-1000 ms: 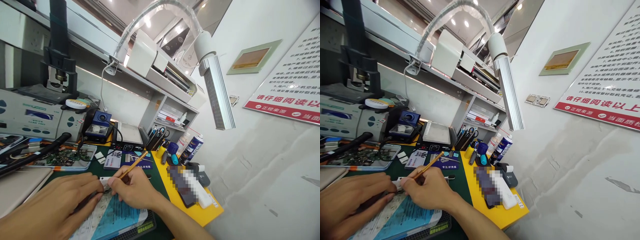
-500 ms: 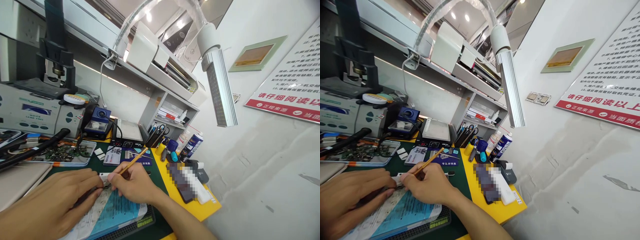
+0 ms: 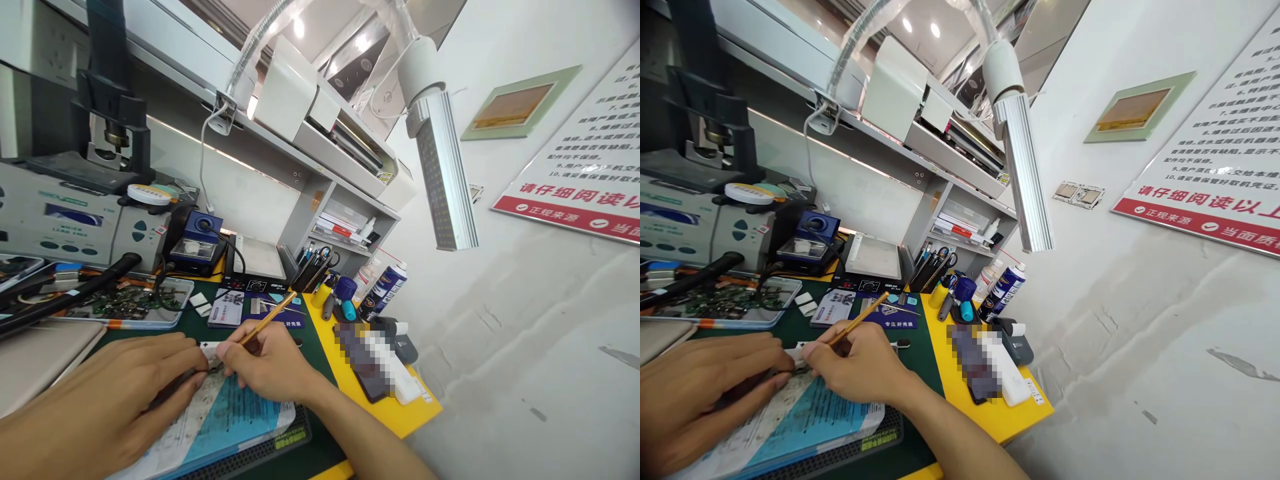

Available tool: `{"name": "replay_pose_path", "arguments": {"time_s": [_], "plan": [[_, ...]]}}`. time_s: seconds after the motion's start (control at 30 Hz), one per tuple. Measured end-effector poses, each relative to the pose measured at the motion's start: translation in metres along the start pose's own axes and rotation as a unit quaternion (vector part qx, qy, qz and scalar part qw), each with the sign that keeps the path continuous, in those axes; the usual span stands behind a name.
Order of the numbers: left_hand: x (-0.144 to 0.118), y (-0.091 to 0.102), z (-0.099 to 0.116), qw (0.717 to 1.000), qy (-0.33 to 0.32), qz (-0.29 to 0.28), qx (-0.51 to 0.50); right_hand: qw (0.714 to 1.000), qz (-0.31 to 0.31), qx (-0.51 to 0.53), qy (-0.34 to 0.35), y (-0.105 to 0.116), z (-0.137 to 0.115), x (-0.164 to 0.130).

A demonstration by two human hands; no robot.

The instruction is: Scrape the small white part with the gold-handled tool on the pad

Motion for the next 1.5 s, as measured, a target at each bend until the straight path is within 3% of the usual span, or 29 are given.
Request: {"name": "replay_pose_path", "arguments": {"time_s": [0.27, 0.43, 0.67, 0.83, 0.93, 1.23, 1.4, 1.5], "plan": [[0.001, -0.007, -0.007, 0.999, -0.047, -0.016, -0.008, 1.0, -0.004, 0.002, 0.009, 0.0, -0.002, -0.001], [0.0, -0.005, -0.011, 1.0, 0.007, -0.008, 0.003, 1.0, -0.004, 0.007, 0.013, 0.0, 0.0, 0.0], [0.002, -0.012, -0.021, 0.998, -0.05, -0.022, -0.009, 1.0, -0.011, 0.004, 0.019, 0.0, -0.004, -0.001], [0.001, 0.0, -0.002, 1.0, -0.011, 0.0, 0.006, 1.0, -0.008, 0.0, 0.021, 0.001, -0.01, -0.003], [0.001, 0.005, 0.01, 1.0, -0.021, 0.011, 0.015, 1.0, -0.008, -0.006, 0.015, 0.001, -0.012, -0.004], [0.0, 0.001, 0.003, 1.0, -0.007, -0.012, 0.001, 1.0, -0.01, -0.004, 0.029, 0.0, -0.014, -0.005], [0.0, 0.001, -0.005, 1.0, -0.026, -0.003, 0.011, 1.0, 0.001, -0.024, 0.017, 0.0, -0.014, -0.006], [0.003, -0.003, -0.009, 0.996, -0.084, -0.026, 0.015, 0.999, 0.002, -0.028, 0.018, -0.001, -0.017, -0.007]]}}
Point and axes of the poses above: each hand's wrist, its own x-axis towards the middle knuckle, its own y-axis out of the back of the hand, z = x × y, the point moved 9 cm from there along x, towards the middle knuckle, and after that the axes turned 2 degrees about -y, right-handed, at the moved point
